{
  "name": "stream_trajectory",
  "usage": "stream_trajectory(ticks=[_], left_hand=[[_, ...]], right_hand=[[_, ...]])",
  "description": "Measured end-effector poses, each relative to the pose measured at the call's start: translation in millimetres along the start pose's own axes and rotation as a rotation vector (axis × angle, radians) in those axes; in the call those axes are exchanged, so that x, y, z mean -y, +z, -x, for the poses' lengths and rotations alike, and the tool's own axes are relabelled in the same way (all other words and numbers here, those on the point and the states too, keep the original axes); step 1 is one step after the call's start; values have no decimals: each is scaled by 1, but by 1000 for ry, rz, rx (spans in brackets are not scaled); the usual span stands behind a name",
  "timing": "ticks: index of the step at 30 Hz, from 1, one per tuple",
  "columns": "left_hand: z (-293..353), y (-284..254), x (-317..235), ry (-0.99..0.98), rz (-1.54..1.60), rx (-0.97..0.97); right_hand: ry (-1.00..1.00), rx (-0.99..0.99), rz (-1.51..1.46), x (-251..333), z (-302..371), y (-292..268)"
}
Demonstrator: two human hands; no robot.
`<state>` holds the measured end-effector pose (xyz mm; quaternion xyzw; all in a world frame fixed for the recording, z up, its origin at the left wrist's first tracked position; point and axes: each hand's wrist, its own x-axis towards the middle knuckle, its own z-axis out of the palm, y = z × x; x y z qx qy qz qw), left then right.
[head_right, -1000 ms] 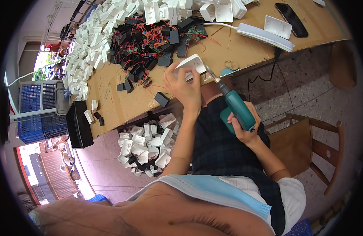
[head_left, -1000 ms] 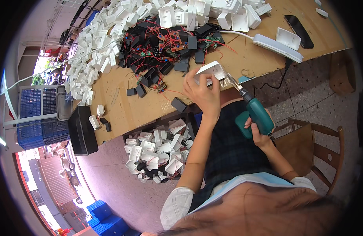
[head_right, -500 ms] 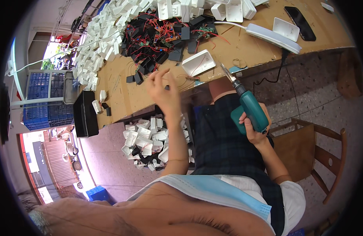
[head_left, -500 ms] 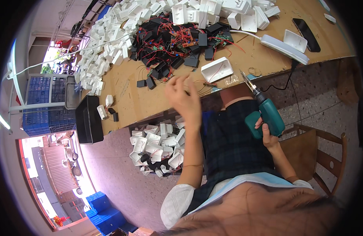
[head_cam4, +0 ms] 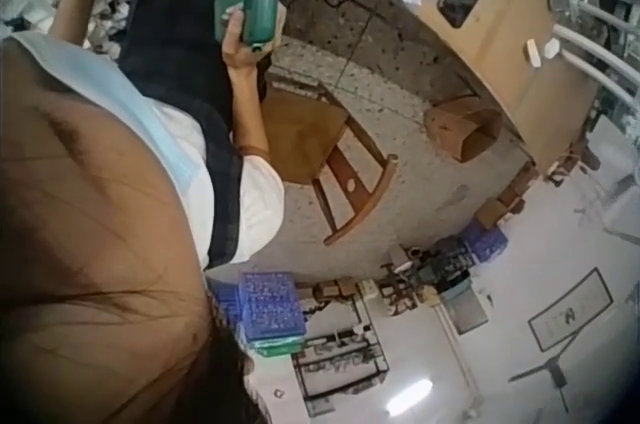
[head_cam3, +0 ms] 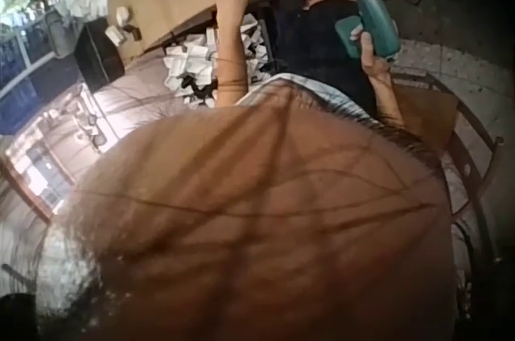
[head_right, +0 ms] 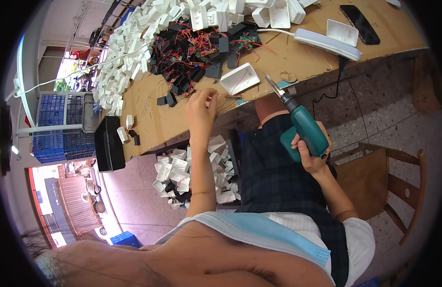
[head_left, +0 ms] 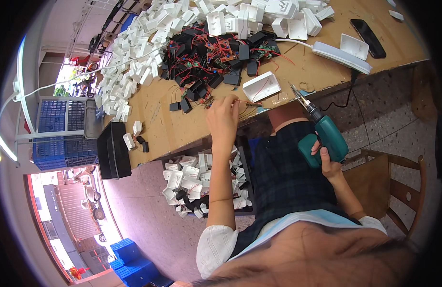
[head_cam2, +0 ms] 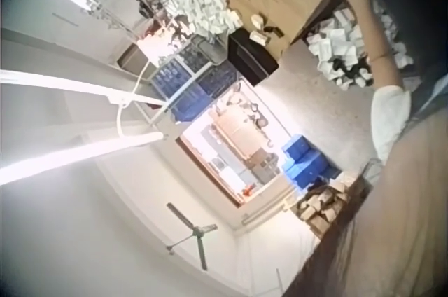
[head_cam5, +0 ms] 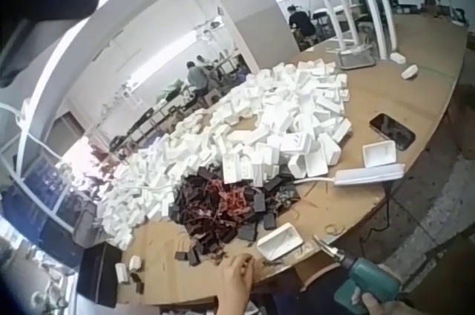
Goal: Assembling electronic components into white plastic housings using an electric screwdriver.
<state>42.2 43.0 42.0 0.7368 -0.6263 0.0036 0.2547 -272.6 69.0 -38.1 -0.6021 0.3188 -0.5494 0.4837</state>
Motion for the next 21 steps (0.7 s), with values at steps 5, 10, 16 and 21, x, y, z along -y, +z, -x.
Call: stream_trajectory(ticks=[5, 10, 16, 21], left_hand=[[9, 13, -35, 117, 79, -290], [14, 55, -63, 60, 393, -469], [11, 70, -73, -142, 412, -373], [6, 72, -70, -108, 233, -386]], right_hand=[[19, -8, -37, 2, -2, 4], [49, -6, -25, 10, -9, 15], [68, 48, 71, 10, -13, 17], [76, 41, 87, 7, -16, 15]])
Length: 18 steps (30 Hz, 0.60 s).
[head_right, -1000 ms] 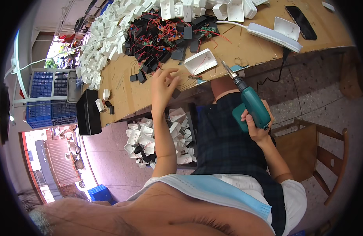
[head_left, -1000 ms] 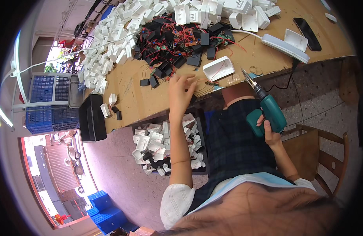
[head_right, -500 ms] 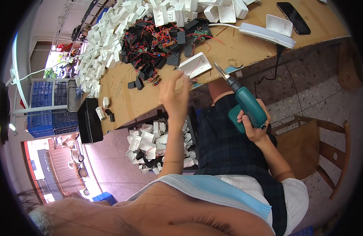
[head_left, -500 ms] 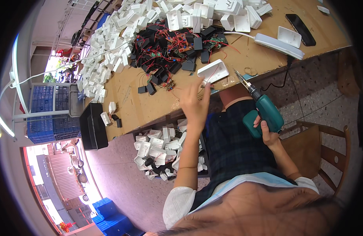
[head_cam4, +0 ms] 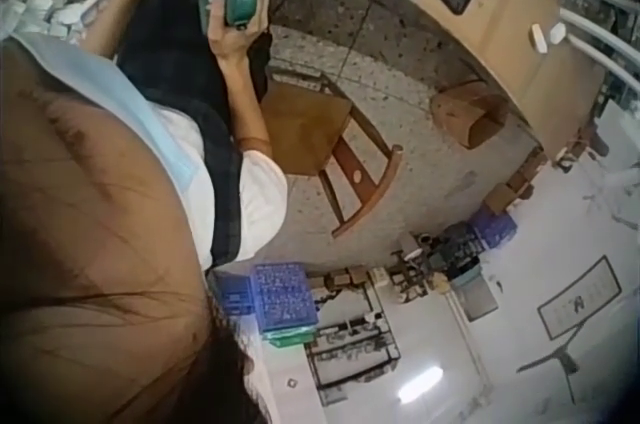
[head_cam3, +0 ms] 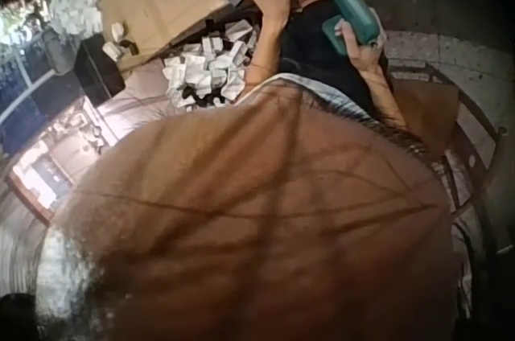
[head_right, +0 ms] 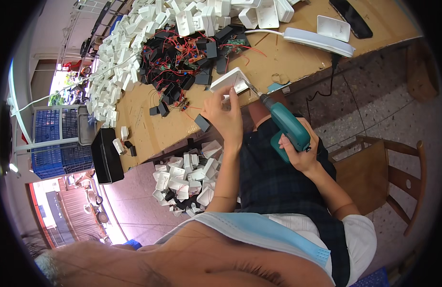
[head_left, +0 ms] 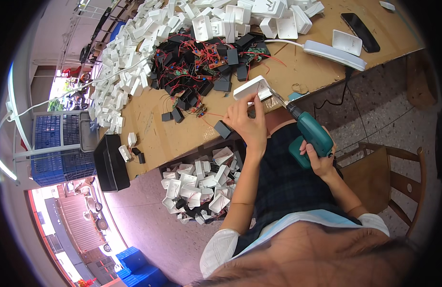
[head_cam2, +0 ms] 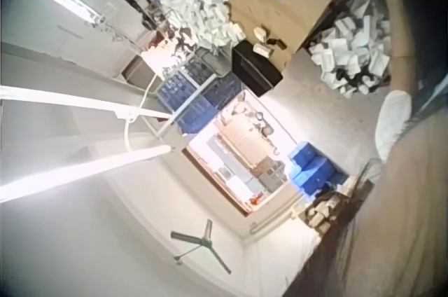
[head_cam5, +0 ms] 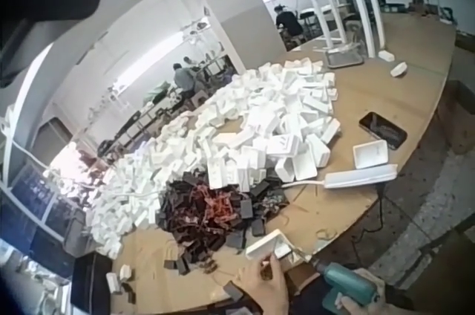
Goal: Assembling electronic components into white plastic housings using an electric screwdriver.
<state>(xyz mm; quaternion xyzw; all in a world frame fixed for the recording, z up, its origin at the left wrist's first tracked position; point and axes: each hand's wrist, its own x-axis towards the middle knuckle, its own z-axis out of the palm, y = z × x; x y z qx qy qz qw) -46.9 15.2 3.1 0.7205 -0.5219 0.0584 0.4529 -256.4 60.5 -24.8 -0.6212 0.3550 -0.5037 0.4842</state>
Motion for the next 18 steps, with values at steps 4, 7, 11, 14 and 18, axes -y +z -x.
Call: stream_trajectory(ticks=[4, 7, 11, 14, 18], left_hand=[[-3, -4, 2, 68, -93, -5], [-3, 2, 1, 27, -98, 7], [-5, 3, 0, 40, -166, 25], [-7, 2, -8, 8, -250, 25], [-10, 7, -11, -4, -330, -16]], right_hand=[[15, 5, -14, 8, -6, 8], [-4, 6, 35, 6, -7, 7], [-40, 7, 136, 8, -12, 11], [-19, -24, 169, 18, -16, 16], [22, -7, 195, 21, -19, 17]])
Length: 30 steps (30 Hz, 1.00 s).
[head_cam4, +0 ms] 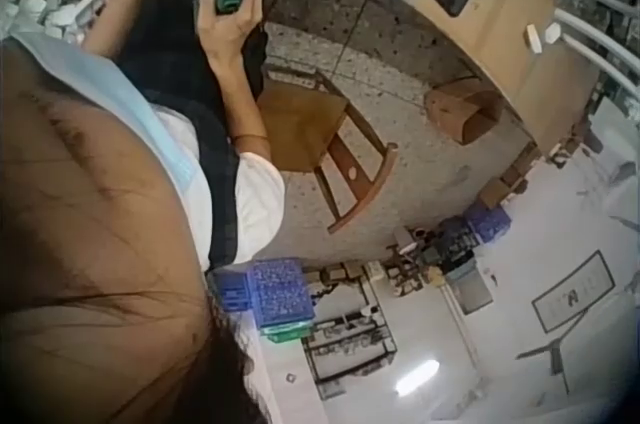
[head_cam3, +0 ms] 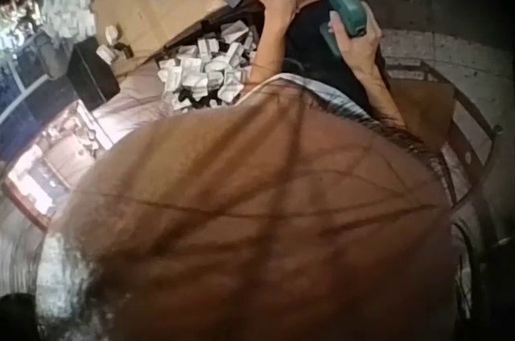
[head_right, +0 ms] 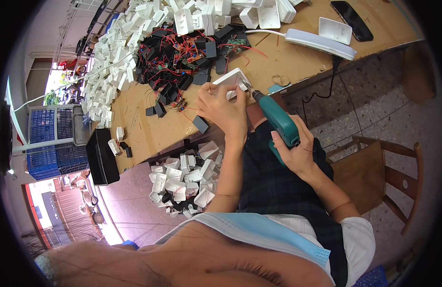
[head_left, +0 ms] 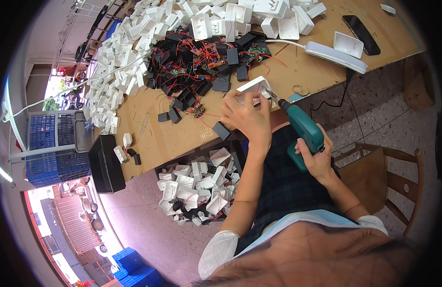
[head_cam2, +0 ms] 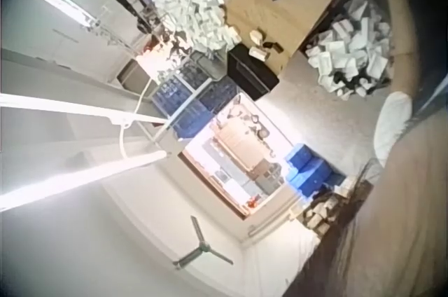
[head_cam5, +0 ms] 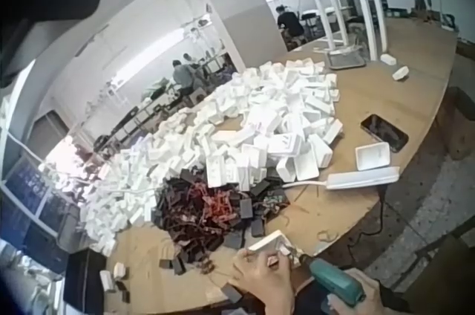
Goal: Assembling electronic components into white plastic housings using an electric screwdriver.
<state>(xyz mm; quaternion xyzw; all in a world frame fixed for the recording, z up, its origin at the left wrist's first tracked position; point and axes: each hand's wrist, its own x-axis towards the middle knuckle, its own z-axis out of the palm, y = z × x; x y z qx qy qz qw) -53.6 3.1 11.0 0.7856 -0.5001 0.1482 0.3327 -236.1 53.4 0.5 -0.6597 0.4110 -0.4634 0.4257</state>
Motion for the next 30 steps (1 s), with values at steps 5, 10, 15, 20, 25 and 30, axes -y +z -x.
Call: stream_trajectory(ticks=[5, 10, 15, 20, 25, 30], left_hand=[[-6, 4, 0, 47, 46, -40], [-9, 3, 1, 36, 118, 29], [-10, 3, 1, 23, 131, 40], [-10, 4, 1, 3, 165, 50], [-11, 3, 1, 11, 181, 58], [-11, 0, 1, 6, 200, 80]], right_hand=[[56, -11, -47, 2, -3, 2], [132, -34, -110, 10, -5, 6], [151, -55, -157, 12, -8, 9], [180, -53, -159, 18, -10, 8], [195, -49, -152, 18, -9, 8], [186, -68, -159, 24, -9, 11]])
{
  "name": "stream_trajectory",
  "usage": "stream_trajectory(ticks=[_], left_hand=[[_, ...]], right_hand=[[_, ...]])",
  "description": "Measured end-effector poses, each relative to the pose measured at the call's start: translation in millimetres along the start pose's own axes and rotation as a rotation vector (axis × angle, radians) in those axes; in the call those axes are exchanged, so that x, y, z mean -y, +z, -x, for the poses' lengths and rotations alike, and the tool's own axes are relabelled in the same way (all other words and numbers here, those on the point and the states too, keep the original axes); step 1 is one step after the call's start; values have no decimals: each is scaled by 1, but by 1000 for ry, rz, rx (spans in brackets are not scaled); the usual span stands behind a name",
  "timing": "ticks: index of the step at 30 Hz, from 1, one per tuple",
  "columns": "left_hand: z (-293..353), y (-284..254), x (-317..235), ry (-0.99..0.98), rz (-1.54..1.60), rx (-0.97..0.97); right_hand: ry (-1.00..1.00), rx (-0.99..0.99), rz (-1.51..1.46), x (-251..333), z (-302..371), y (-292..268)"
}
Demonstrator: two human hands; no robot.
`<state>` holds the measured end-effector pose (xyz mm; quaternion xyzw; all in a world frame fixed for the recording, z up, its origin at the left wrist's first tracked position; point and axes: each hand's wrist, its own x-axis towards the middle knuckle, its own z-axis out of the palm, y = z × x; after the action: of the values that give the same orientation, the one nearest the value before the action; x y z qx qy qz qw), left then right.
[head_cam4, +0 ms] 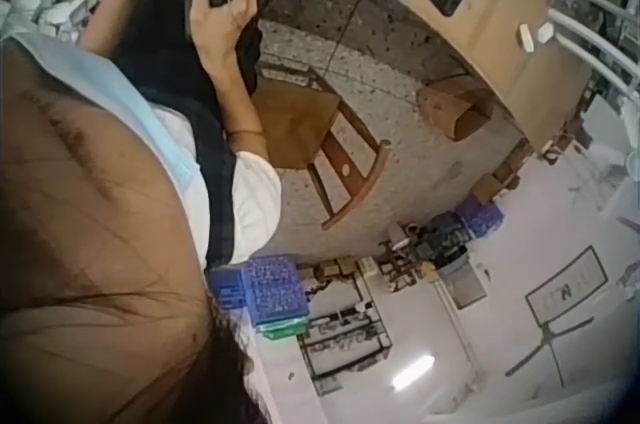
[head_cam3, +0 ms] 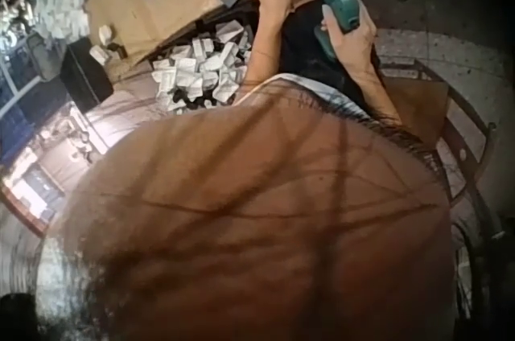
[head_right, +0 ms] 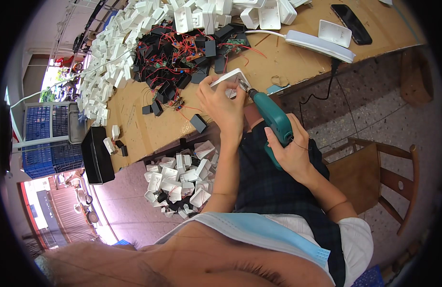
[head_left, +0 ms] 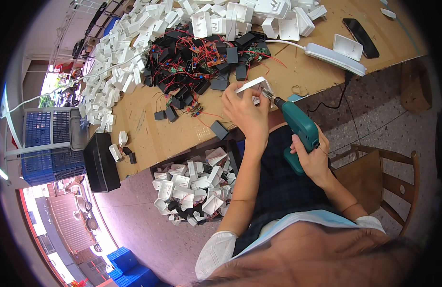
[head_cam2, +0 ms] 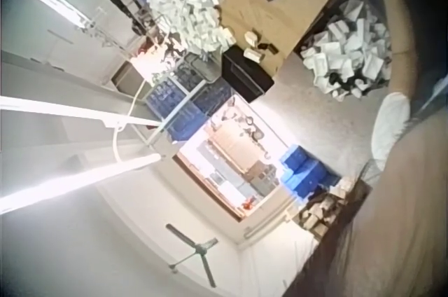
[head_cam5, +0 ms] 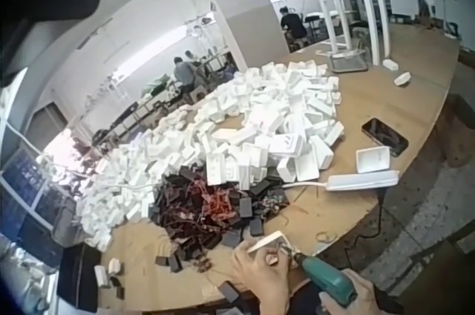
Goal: Assembling electronic components into white plastic housings using an electric screwdriver.
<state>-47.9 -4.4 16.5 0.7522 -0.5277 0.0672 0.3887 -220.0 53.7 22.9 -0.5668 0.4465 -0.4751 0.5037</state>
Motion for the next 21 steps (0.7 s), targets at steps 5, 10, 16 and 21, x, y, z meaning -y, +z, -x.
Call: stream_trajectory(ticks=[5, 10, 16, 21], left_hand=[[1, 0, -2, -5, -4, 9], [3, 2, -3, 1, -22, -15], [4, 4, -3, -8, -25, -32], [3, 3, -4, -11, -29, -18]], right_hand=[[-19, -9, 74, -1, 1, 0], [20, -6, 74, 1, 2, 0], [2, 57, 128, 3, 2, -3], [38, 29, 59, 7, 2, -1]])
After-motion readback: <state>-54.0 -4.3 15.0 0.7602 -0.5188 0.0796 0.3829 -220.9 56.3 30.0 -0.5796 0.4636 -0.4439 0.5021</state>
